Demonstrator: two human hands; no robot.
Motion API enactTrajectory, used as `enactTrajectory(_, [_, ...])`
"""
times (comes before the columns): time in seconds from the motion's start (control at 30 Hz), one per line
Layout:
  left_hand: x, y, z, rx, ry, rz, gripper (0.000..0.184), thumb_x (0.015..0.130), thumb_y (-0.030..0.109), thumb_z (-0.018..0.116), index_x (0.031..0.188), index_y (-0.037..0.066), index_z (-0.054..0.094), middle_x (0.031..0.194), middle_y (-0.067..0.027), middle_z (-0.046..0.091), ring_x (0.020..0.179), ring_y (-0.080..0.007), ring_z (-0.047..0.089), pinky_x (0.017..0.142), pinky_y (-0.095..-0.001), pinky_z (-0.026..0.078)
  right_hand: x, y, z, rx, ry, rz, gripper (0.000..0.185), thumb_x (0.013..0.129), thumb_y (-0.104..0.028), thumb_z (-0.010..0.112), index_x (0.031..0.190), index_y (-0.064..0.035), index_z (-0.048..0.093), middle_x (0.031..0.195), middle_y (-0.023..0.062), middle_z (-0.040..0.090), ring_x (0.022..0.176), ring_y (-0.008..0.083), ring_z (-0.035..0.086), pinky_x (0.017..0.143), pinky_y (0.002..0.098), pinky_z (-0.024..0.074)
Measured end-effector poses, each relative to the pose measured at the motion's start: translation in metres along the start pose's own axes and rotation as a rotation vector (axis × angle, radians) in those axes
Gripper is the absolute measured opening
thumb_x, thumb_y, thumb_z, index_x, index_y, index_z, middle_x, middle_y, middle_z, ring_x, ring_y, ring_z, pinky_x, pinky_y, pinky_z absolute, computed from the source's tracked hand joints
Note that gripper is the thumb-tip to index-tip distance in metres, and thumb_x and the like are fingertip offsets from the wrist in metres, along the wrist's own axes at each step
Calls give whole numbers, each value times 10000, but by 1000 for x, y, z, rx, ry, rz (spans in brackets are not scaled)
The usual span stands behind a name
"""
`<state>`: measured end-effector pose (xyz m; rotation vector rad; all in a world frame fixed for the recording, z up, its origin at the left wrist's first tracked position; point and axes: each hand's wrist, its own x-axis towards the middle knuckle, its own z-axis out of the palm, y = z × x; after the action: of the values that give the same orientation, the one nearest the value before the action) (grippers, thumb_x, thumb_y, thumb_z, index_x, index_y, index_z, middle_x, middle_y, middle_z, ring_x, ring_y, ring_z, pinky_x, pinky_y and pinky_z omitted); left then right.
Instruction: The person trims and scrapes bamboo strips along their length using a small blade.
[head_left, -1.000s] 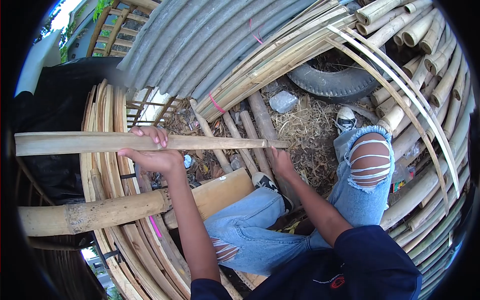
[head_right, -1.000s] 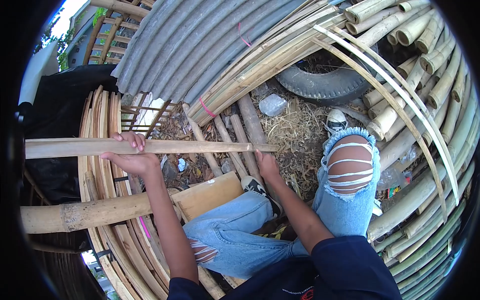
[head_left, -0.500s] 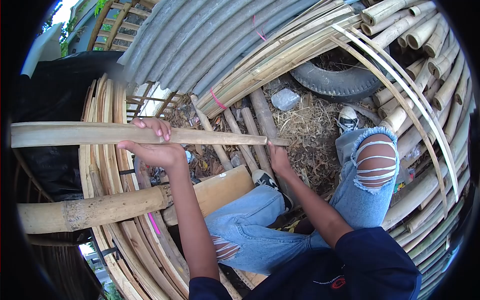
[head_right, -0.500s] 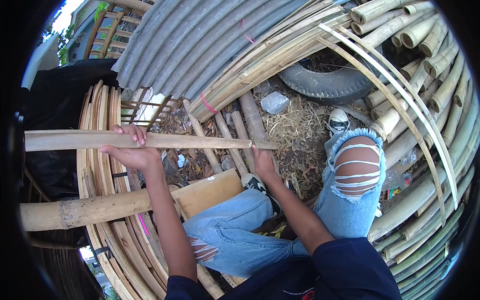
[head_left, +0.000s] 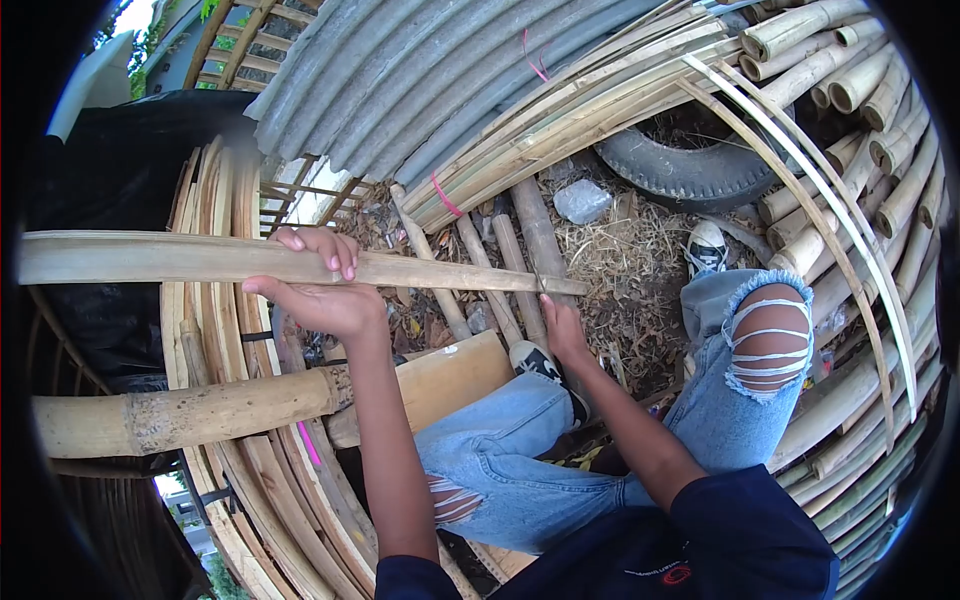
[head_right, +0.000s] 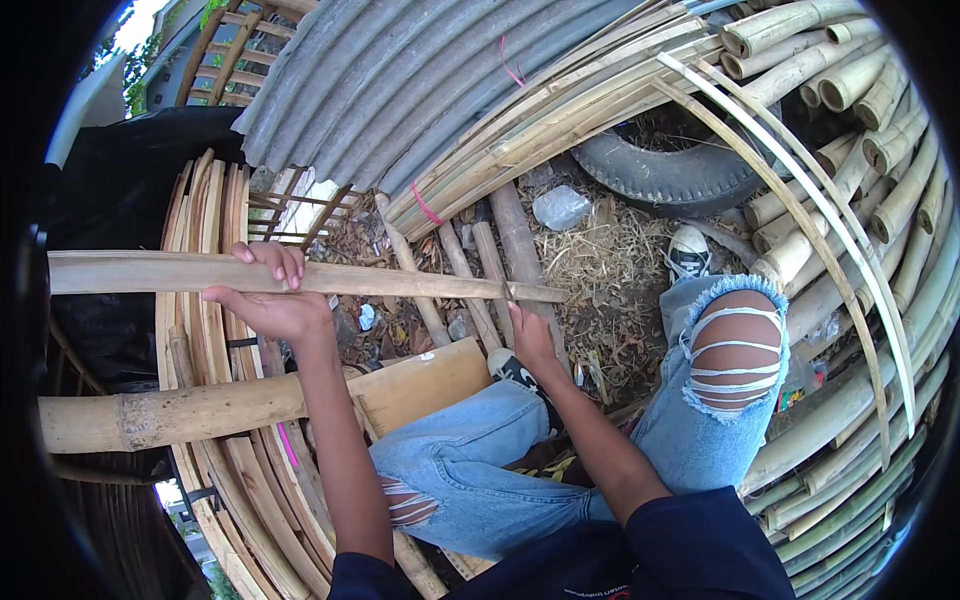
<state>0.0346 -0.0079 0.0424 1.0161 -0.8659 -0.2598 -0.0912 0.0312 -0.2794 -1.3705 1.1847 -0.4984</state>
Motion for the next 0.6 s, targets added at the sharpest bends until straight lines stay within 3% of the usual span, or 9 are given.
enactTrajectory(0.07, [-4, 1, 4, 16, 6, 0, 591, 844, 665, 276, 806, 88, 400, 523, -10, 338, 417, -94, 320, 415, -205, 279, 16, 49, 3, -199, 3, 260, 660, 932, -454, 294, 783, 115, 593, 789, 339, 555, 816, 470, 554, 741, 500, 430])
enactTrajectory(0.1, [-5, 1, 6, 24, 0, -2, 594, 841, 668, 272, 806, 89, 399, 523, -9, 338, 419, -94, 322, 417, -204, 281, 21, 59, -16, -310, -88, 134, 668, 931, -472, 276, 825, 108, 592, 803, 332, 562, 834, 459, 559, 746, 493, 439])
enactTrajectory(0.2, [5, 0, 11, 31, -30, 3, 598, 836, 675, 270, 806, 91, 398, 526, -8, 337, 425, -93, 325, 421, -204, 283, 26, 63, 2, -227, -39, 118, 639, 933, -460, 282, 852, 94, 591, 807, 331, 561, 833, 463, 554, 736, 491, 436])
enactTrajectory(0.27, [0, 0, 9, 30, -39, -16, 601, 833, 679, 271, 805, 92, 397, 529, -7, 336, 428, -93, 328, 422, -205, 283, 9, 21, 1, -76, -22, 182, 613, 936, -441, 293, 839, 81, 599, 794, 330, 559, 828, 468, 550, 726, 495, 430])
enactTrajectory(0.33, [1, 0, 6, 38, -7, -12, 606, 829, 683, 274, 800, 90, 395, 533, -10, 335, 434, -93, 333, 421, -206, 280, -1, -3, 0, -26, 45, -42, 602, 932, -442, 303, 834, 72, 603, 792, 329, 558, 834, 470, 546, 728, 493, 427])
enactTrajectory(0.4, [-4, 2, 10, 80, 47, -17, 626, 817, 708, 258, 779, 97, 390, 494, -8, 329, 404, -96, 314, 417, -214, 271, 5, 20, -4, -30, 26, -8, 611, 929, -450, 310, 828, 76, 604, 789, 323, 562, 845, 465, 549, 734, 491, 426])
enactTrajectory(0.47, [-3, 2, 17, 129, 61, 27, 627, 819, 706, 258, 777, 94, 387, 495, -6, 327, 405, -92, 312, 418, -213, 272, 24, 48, -20, -266, -119, 223, 596, 930, -436, 326, 824, 80, 606, 821, 324, 563, 866, 456, 546, 742, 488, 424])
enactTrajectory(0.53, [10, -1, 18, 85, 25, 39, 626, 818, 704, 266, 783, 91, 390, 509, -9, 329, 413, -93, 313, 417, -210, 270, 34, 33, -21, -298, -122, 257, 601, 930, -439, 322, 840, 82, 607, 860, 327, 563, 896, 454, 540, 761, 493, 428])
enactTrajectory(0.6, [2, 0, 8, 48, -14, -14, 625, 816, 699, 282, 797, 85, 394, 536, -15, 333, 428, -95, 316, 414, -202, 267, 15, 24, -2, -92, -73, 244, 623, 929, -460, 300, 860, 79, 606, 888, 331, 562, 904, 456, 539, 779, 495, 437])
